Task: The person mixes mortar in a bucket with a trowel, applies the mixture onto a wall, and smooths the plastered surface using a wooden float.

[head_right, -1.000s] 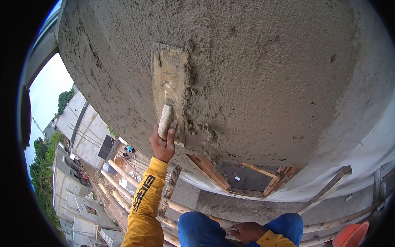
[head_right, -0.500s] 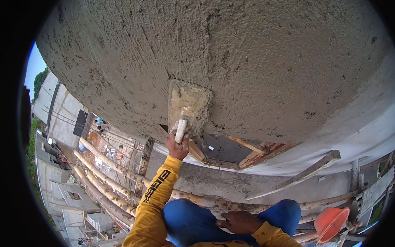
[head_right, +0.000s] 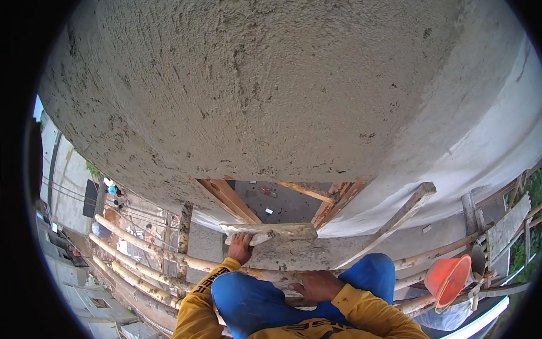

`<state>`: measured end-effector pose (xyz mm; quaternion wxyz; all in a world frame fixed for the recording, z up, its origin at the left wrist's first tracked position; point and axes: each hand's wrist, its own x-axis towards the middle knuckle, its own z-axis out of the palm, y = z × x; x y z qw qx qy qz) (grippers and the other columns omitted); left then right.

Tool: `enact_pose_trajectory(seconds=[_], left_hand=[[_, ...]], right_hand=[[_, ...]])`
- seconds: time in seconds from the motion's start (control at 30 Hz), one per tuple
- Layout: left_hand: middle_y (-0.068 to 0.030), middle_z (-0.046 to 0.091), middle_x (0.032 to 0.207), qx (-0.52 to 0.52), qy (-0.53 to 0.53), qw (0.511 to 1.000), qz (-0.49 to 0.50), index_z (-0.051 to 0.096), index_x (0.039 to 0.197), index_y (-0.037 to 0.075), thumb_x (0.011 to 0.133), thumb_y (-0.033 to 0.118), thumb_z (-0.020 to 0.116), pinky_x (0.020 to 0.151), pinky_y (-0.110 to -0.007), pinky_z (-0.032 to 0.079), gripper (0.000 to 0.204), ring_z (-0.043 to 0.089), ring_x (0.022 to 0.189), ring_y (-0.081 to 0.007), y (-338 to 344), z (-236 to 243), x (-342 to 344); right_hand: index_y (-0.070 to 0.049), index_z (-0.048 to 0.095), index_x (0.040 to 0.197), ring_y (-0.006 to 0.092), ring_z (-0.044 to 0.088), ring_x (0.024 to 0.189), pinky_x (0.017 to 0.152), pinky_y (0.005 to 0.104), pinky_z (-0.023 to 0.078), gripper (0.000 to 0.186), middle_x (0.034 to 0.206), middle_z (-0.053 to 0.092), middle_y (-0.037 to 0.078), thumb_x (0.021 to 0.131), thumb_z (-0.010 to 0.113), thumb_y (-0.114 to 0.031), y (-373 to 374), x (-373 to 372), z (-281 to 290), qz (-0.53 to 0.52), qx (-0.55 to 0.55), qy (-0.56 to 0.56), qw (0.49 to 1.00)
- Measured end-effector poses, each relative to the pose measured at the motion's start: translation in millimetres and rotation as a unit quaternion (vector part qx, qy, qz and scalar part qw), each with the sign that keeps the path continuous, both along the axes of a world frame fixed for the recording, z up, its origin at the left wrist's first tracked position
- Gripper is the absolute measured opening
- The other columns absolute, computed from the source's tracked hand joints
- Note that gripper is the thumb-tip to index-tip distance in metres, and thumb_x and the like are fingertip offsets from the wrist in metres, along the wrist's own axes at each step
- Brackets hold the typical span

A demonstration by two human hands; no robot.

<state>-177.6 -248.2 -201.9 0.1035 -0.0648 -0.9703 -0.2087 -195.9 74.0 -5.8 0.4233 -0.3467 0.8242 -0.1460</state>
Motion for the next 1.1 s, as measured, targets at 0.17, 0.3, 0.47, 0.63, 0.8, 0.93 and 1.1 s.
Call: enact_pose_trajectory(seconds=[0.17, 0.3, 0.47, 0.63, 0.8, 0.93, 1.1], left_hand=[[-0.0192, 0.058, 0.104, 0.088, -0.009, 0.996, -0.009, 0.055, 0.112, 0.005, 0.078, 0.006, 0.069, 0.09, -0.05, 0.044, 0.037, 0.055, 0.101, -0.0419, 0.5, 73.2, -5.2], [-0.0227, 0.063, 0.107, 0.185, -0.065, 0.979, -0.049, 0.055, 0.119, 0.001, 0.085, 0.007, 0.067, 0.09, -0.048, 0.048, 0.037, 0.059, 0.102, -0.0445, 21.2, 157.2, -25.7], [-0.0174, 0.066, 0.099, 0.336, -0.08, 0.937, -0.057, 0.051, 0.123, -0.003, 0.095, 0.024, 0.066, 0.083, -0.037, 0.052, 0.042, 0.066, 0.093, -0.0243, 69.2, 218.7, -37.0], [-0.017, 0.06, 0.108, 0.41, -0.055, 0.91, -0.029, 0.049, 0.123, -0.008, 0.098, 0.035, 0.061, 0.088, -0.035, 0.048, 0.052, 0.058, 0.1, -0.0203, 143.2, 253.7, -38.3], [-0.0202, 0.061, 0.109, 0.364, -0.021, 0.931, -0.02, 0.058, 0.117, -0.005, 0.095, 0.039, 0.064, 0.092, -0.038, 0.047, 0.05, 0.06, 0.102, -0.028, 197.0, 296.7, -45.4], [-0.0205, 0.06, 0.112, 0.393, 0.058, 0.909, -0.128, 0.06, 0.118, -0.003, 0.092, 0.035, 0.068, 0.097, -0.039, 0.045, 0.047, 0.058, 0.109, -0.0333, 224.8, 324.0, -40.3], [-0.019, 0.058, 0.12, 0.342, 0.163, 0.912, -0.159, 0.06, 0.12, 0.0, 0.091, 0.025, 0.068, 0.099, -0.042, 0.044, 0.04, 0.056, 0.114, -0.0353, 225.3, 331.4, -22.9]], right_hand=[[0.002, 0.064, 0.106, 0.0408, 0.064, 0.098, 0.088, 0.0485, 0.05, 0.053, 0.1, 0.066, 0.026, 0.099, 0.046, -0.047, -12.1, -11.1, 14.7, -0.014, -0.072, 0.021, 0.997], [0.003, 0.059, 0.117, 0.0423, 0.061, 0.103, 0.092, 0.0478, 0.048, 0.047, 0.108, 0.064, 0.026, 0.098, 0.053, -0.04, -13.8, 2.8, 6.1, -0.04, -0.192, 0.025, 0.98], [0.006, 0.035, 0.142, 0.0458, 0.057, 0.111, 0.095, 0.0464, 0.047, 0.059, 0.126, 0.052, 0.032, 0.096, 0.057, -0.024, -32.1, 18.3, 8.4, -0.099, -0.332, 0.087, 0.934], [0.009, 0.031, 0.139, 0.0486, 0.056, 0.109, 0.089, 0.0506, 0.05, 0.065, 0.126, 0.049, 0.034, 0.09, 0.063, -0.021, -29.2, 1.7, 28.2, -0.178, -0.386, 0.226, 0.876], [0.007, 0.033, 0.137, 0.0477, 0.06, 0.103, 0.083, 0.0493, 0.052, 0.072, 0.12, 0.053, 0.03, 0.081, 0.073, -0.017, -1.4, -22.4, 56.8, -0.25, -0.418, 0.388, 0.783], [0.006, 0.031, 0.14, 0.0458, 0.063, 0.095, 0.081, 0.046, 0.052, 0.068, 0.111, 0.058, 0.028, 0.086, 0.069, -0.013, 32.5, -47.5, 85.4, -0.347, -0.516, 0.348, 0.702], [0.005, 0.042, 0.129, 0.0243, 0.056, 0.074, 0.069, 0.0363, 0.049, 0.036, 0.092, 0.057, 0.016, 0.099, 0.052, -0.013, 72.2, -95.5, 171.2, -0.32, -0.495, 0.58, 0.562]])
